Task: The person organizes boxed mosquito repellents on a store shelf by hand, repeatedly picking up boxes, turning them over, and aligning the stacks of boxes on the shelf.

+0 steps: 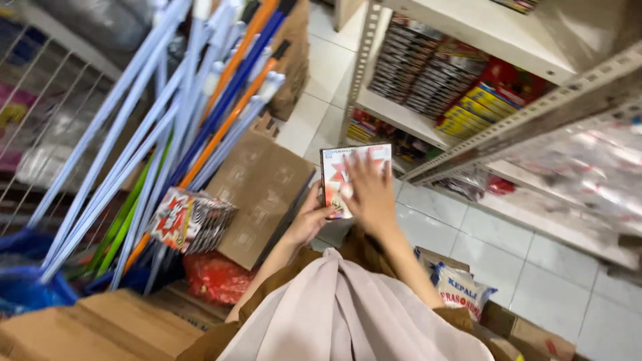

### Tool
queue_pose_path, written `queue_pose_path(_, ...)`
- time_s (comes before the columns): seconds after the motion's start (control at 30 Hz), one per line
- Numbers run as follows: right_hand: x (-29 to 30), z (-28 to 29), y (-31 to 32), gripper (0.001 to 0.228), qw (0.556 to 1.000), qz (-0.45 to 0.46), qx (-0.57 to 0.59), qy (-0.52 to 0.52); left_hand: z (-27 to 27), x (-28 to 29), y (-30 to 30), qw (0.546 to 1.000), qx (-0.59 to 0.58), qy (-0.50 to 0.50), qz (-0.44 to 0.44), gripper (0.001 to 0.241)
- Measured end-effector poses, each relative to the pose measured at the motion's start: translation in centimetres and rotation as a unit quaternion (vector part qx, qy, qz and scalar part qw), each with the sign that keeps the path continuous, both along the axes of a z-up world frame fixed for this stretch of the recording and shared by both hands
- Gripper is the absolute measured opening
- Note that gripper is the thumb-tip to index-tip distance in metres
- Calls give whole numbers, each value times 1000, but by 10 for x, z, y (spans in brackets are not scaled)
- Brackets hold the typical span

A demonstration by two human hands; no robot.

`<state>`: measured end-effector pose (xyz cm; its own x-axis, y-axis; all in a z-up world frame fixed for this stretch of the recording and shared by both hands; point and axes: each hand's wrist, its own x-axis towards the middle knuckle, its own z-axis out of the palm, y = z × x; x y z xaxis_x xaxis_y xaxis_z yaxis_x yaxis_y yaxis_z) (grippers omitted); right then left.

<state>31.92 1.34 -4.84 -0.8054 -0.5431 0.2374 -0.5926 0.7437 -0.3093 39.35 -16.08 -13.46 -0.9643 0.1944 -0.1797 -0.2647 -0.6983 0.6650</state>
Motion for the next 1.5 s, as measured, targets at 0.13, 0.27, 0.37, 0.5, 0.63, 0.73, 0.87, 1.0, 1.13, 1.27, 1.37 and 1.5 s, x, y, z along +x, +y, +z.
queue_pose_path(0.13,-50,7,73,75,985,-113,-131,8,20,-48,28,998,-4,37,-47,76)
queue_pose_path(0.27,-74,30,104,75,980,-111,-156,60,39,-98,64,996,3,46,-76,79)
queue_pose_path(0.37,-71,38,100,78,992,8,-120,39,34,-127,93,995,3,58,-78,79)
queue_pose_path(0.5,-77,36,114,76,994,42,-57,81,39,-151,112,983,-90,131,-93,75)
queue_pose_path(0.63,-132,7,180,70,985,-121,-87,85,55,-170,129,982,-110,111,-106,78)
queue_pose_path(0.73,-156,-15,241,58,949,-271,-156,20,56,-179,123,988,-86,77,-98,80)
queue_pose_path(0.87,-141,-6,261,60,918,-206,-337,-28,73,-210,129,990,-53,99,-90,84)
queue_pose_path(1.0,-144,17,240,74,920,-92,-379,25,96,-258,133,980,-43,164,-104,75)
queue_pose_path(1.13,-179,33,219,72,898,-41,-420,125,132,-302,138,968,-27,209,-135,78)
queue_pose_path(1.27,-223,45,214,51,868,-54,-462,171,181,-345,140,946,-104,277,-135,77)
queue_pose_path(1.37,-262,60,209,43,854,-64,-468,217,222,-381,136,901,-169,379,-125,79)
queue_pose_path(1.5,-319,78,189,39,843,-117,-481,209,254,-422,138,843,-365,395,20,78)
